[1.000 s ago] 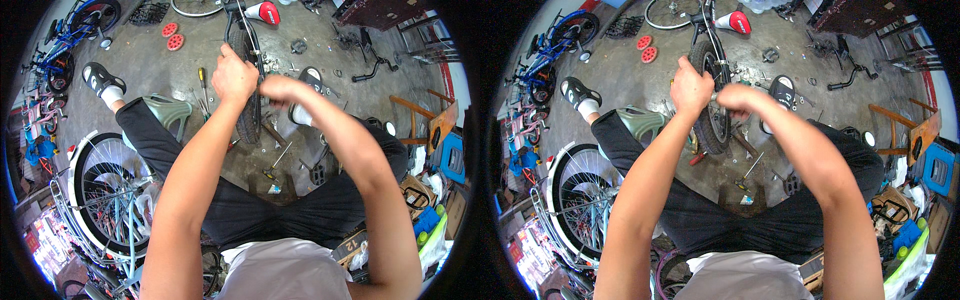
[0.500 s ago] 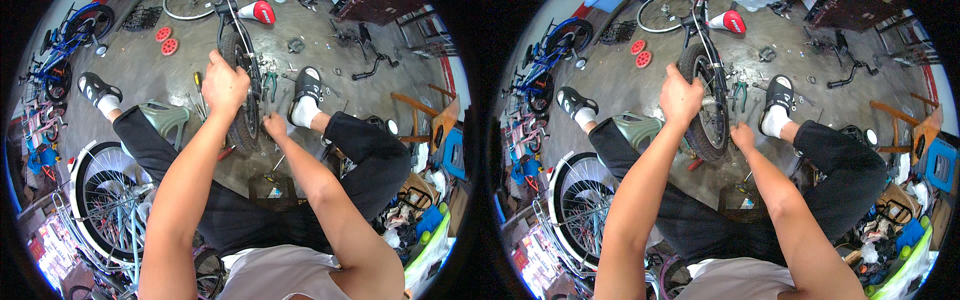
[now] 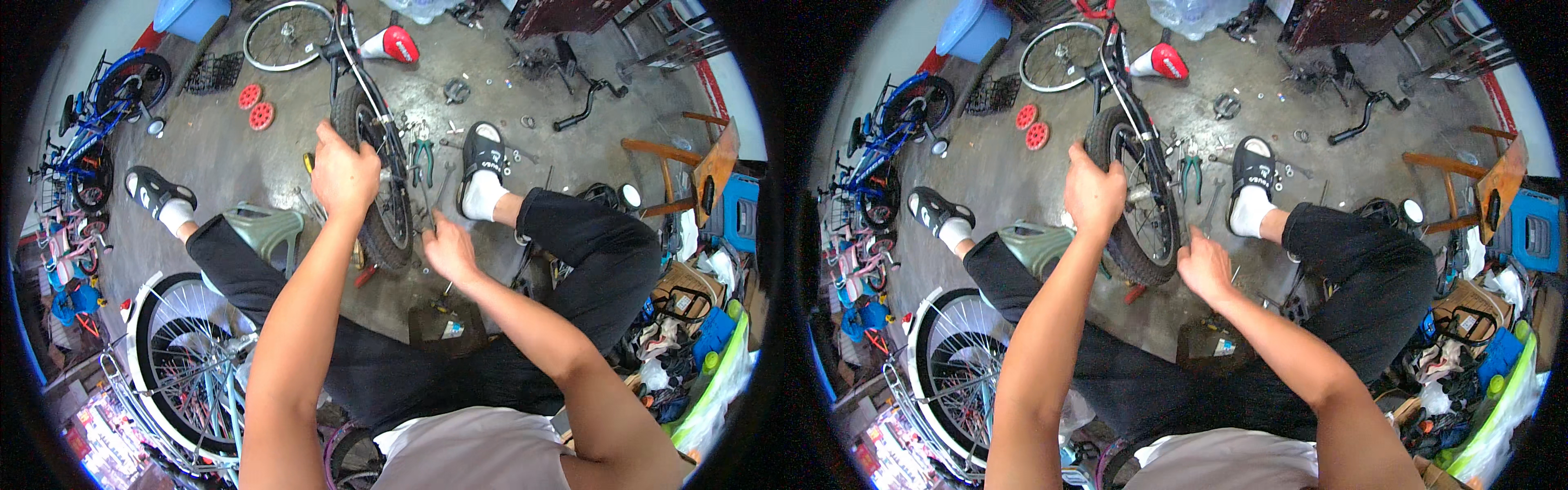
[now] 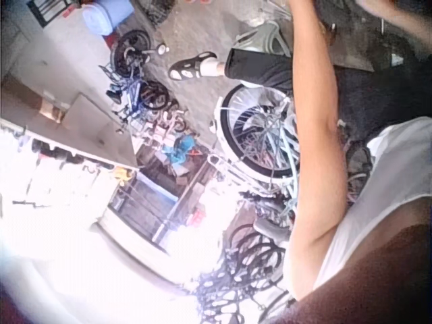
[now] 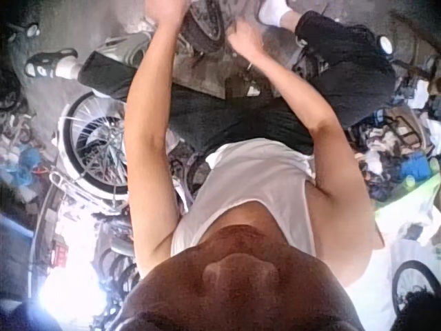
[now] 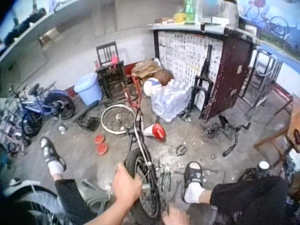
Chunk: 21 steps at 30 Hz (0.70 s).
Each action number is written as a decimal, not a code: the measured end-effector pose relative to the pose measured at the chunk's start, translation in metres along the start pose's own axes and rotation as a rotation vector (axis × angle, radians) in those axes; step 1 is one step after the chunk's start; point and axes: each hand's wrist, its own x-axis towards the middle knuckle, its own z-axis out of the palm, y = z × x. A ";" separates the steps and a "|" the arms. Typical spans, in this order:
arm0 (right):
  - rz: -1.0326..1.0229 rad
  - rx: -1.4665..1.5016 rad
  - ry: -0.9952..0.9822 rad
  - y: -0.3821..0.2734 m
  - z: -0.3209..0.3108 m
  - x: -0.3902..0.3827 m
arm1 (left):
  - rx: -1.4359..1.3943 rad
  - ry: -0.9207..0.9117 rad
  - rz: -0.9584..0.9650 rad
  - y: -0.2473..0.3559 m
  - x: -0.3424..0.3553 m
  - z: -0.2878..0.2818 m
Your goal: Loosening and tightening spoke nipples on a bicycle wheel with a screwdriver.
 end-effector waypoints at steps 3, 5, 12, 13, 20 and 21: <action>0.056 0.004 -0.099 -0.024 -0.016 0.001 | -0.004 0.016 0.011 0.001 0.000 0.001; 0.040 0.007 -0.107 -0.028 -0.016 0.008 | -0.035 0.044 0.020 0.001 -0.001 0.000; 0.054 0.084 -0.208 -0.034 -0.012 0.044 | -0.038 0.048 0.011 -0.001 -0.002 -0.002; 0.126 0.171 -0.266 -0.045 -0.021 0.043 | -0.029 0.038 0.000 -0.001 -0.002 -0.003; 0.422 0.447 -0.505 -0.071 -0.054 0.035 | -0.043 0.024 -0.012 0.000 -0.003 0.000; 0.315 0.400 -0.444 -0.055 -0.041 0.040 | -0.041 0.021 -0.001 0.002 -0.003 0.001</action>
